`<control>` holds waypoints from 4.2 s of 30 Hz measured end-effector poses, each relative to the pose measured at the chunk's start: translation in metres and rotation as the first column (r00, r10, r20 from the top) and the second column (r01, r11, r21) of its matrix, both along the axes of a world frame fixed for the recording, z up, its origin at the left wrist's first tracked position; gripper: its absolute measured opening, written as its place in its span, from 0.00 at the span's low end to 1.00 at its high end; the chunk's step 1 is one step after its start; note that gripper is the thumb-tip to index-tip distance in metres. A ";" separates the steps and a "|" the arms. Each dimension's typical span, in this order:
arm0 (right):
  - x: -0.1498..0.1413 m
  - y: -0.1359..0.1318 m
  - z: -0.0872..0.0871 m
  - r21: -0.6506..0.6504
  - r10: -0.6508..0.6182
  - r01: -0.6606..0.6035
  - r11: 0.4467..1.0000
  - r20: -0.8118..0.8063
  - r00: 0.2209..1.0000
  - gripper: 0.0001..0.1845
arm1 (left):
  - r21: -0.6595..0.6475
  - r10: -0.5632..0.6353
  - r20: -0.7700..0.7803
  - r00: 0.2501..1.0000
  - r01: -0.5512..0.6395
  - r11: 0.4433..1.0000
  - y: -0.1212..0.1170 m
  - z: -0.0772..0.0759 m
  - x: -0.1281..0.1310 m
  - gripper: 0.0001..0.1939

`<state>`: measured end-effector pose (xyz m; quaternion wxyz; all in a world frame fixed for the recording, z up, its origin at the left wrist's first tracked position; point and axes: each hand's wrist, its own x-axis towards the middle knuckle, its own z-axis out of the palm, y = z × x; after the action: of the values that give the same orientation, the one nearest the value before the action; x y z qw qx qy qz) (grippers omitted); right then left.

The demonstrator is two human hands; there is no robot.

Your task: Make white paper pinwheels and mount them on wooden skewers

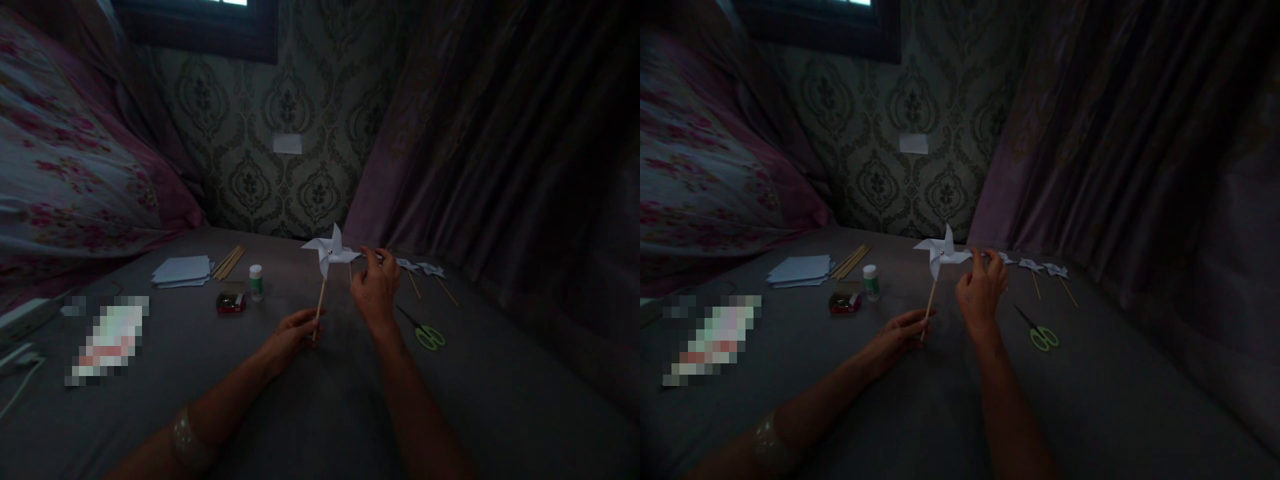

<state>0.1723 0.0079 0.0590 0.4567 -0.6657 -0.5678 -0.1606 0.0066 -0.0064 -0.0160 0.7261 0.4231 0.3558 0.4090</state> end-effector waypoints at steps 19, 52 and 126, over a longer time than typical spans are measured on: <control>0.017 0.002 -0.001 -0.012 -0.016 0.017 1.000 0.054 0.998 0.33 | 0.046 -0.039 -0.071 0.997 0.042 0.998 0.000 -0.005 0.000 0.20; 0.019 -0.001 -0.004 -0.291 0.140 -0.127 0.948 0.024 0.990 0.17 | 0.030 -0.010 -0.085 0.996 0.013 0.999 0.002 -0.004 0.000 0.20; 0.028 -0.006 0.008 -0.269 -0.023 0.033 0.963 0.041 0.999 0.20 | 0.086 0.012 -0.176 0.984 0.003 0.996 0.003 -0.010 0.001 0.21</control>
<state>0.2005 0.0023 0.0675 0.3488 -0.7264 -0.5835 -0.1008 0.0074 -0.0036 -0.0259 0.6720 0.4877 0.4016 0.3864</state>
